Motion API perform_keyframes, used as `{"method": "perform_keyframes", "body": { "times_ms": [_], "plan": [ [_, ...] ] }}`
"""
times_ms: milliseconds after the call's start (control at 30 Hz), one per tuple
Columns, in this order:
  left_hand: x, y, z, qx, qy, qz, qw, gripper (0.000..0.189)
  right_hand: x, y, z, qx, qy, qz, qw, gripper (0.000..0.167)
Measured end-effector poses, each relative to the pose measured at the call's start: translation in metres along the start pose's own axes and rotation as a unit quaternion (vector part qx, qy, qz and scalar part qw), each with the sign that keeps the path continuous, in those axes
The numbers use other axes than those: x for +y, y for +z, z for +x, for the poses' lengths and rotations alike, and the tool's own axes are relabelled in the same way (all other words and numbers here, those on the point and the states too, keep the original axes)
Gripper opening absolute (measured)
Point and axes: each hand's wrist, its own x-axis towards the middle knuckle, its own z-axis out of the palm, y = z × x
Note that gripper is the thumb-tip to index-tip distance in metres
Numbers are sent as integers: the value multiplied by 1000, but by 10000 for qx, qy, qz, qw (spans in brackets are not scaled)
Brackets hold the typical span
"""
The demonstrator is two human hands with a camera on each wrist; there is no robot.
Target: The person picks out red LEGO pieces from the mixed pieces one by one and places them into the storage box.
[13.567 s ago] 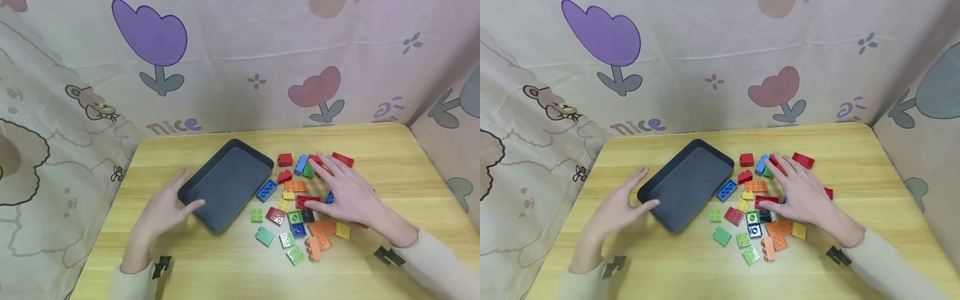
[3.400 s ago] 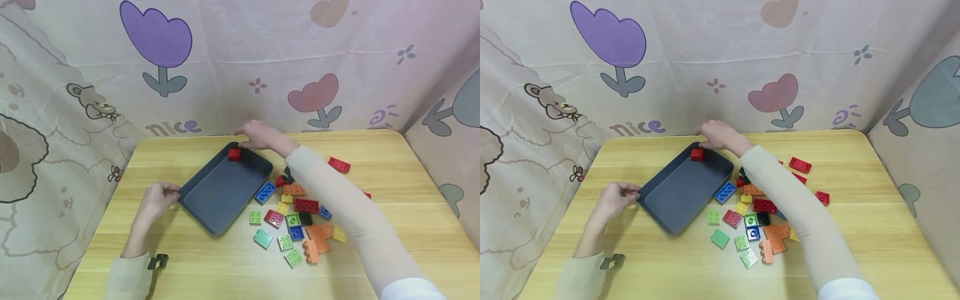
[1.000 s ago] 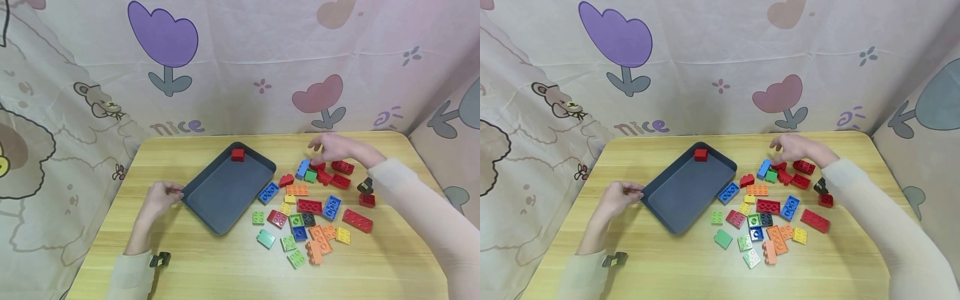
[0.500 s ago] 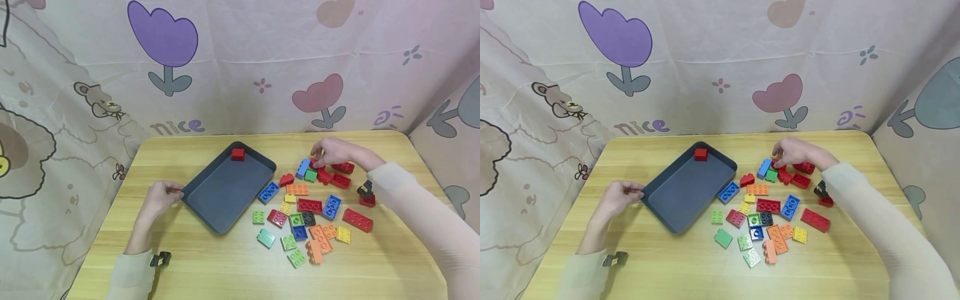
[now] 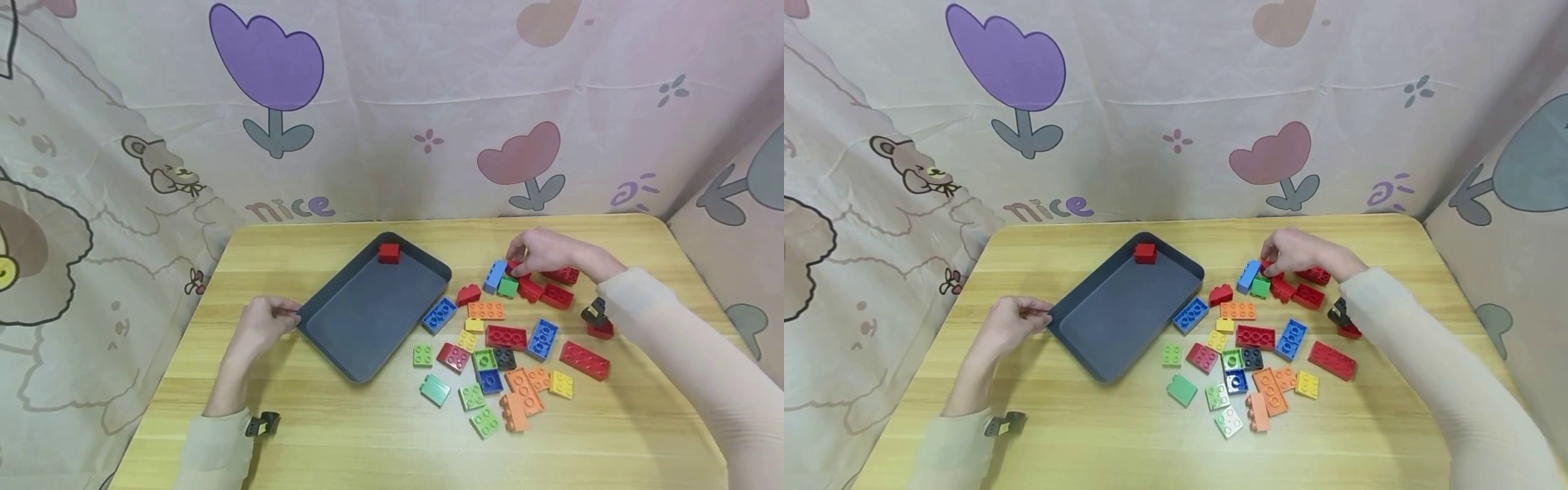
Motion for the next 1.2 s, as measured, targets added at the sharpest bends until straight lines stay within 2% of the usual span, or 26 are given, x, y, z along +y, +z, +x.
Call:
{"method": "perform_keyframes", "body": {
  "times_ms": [367, 1200],
  "plan": [
    [1, 1, 0, -23, 32, -29, 10000, 22, 2, 0, 0, 15, -1, 117, 9999, 18],
    [-1, 0, 0, -49, -56, 24, 10000, 22, -1, -6, -3, 281, -276, 55, 9992, 19]
  ]
}}
